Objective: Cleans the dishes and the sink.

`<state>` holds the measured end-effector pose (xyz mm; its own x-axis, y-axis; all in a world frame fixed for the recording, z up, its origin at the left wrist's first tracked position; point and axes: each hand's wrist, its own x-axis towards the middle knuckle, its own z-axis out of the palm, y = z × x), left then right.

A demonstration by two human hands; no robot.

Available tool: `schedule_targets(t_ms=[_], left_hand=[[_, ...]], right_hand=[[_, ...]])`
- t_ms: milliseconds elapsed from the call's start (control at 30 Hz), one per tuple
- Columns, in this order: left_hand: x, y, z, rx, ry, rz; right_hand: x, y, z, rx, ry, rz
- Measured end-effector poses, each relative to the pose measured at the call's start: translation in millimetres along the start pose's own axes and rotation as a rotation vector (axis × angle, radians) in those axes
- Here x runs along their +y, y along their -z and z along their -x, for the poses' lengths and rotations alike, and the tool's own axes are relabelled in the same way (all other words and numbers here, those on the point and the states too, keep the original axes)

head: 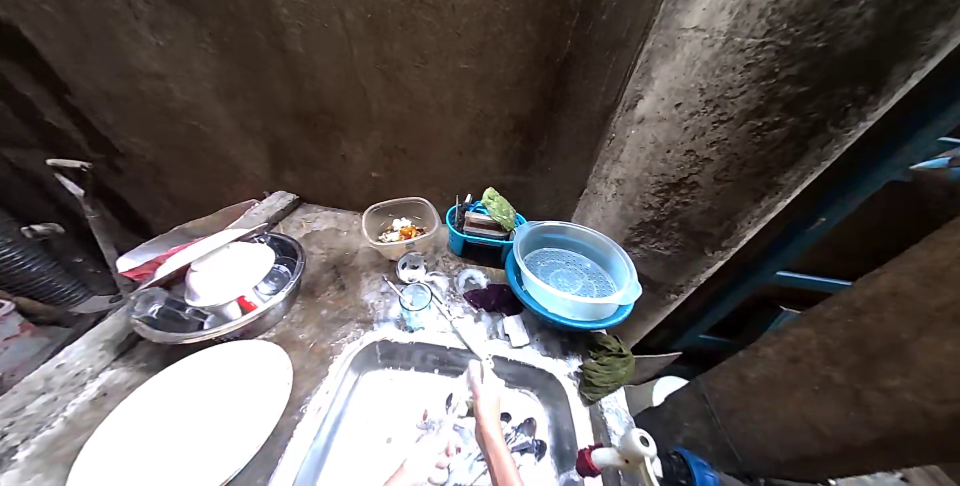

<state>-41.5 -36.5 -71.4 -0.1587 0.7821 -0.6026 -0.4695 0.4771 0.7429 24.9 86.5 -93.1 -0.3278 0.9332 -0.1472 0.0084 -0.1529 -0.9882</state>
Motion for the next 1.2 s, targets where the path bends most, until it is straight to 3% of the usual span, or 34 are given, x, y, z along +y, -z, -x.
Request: schedule_targets(t_ms=[133,233,367,500,600,667,767,867,967,1033,1100,1133,1200], left_hand=[[-1.2,-5.2,-3.9,-0.008,-0.005,0.103],[-11.5,-9.3,-5.6,0.061,-0.012,-0.047],[-18.2,-16.1,-4.6,0.221,-0.151,-0.242],[-13.9,3.8,5.6,0.284,-0.220,-0.523],[33.1,26.1,34.4,0.399,-0.212,-0.777],[84.9,39.4,51.2,0.490,-0.264,-1.019],[162.0,37.9,59.2,0.591,-0.122,-1.394],[210.5,30.2,45.1,0.635,-0.002,-1.502],[232.2,22.3,29.0,0.757,-0.073,-1.456],[224.4,15.2,17.7,0.814,-0.209,-1.410],[188.5,6.1,-2.2,0.769,-0.354,-1.395],[161.8,-0.5,-13.4,0.680,-0.361,-1.407],[108.2,-15.7,-37.3,0.420,-0.156,-1.473]], right_hand=[[2.9,-13.5,26.4,-0.184,-0.343,-0.219],[-2.8,-12.4,21.2,-0.171,-0.241,-0.023],[-14.2,-20.2,20.8,0.056,-0.185,0.121],[-16.2,-14.4,22.2,-0.141,-0.169,0.402],[-22.3,9.4,14.2,-0.300,-0.231,0.628],[-15.5,32.2,11.1,-0.264,-0.271,0.662],[-1.3,64.0,14.3,-0.134,-0.308,0.593],[9.6,87.8,27.1,-0.093,-0.324,0.418],[20.5,118.2,41.4,-0.315,-0.297,0.288],[26.1,137.0,52.4,-0.409,-0.268,0.232],[20.3,147.4,61.9,-0.317,-0.315,0.229],[17.1,150.0,63.6,-0.226,-0.323,0.245],[23.7,152.8,59.7,-0.013,-0.258,0.294]])
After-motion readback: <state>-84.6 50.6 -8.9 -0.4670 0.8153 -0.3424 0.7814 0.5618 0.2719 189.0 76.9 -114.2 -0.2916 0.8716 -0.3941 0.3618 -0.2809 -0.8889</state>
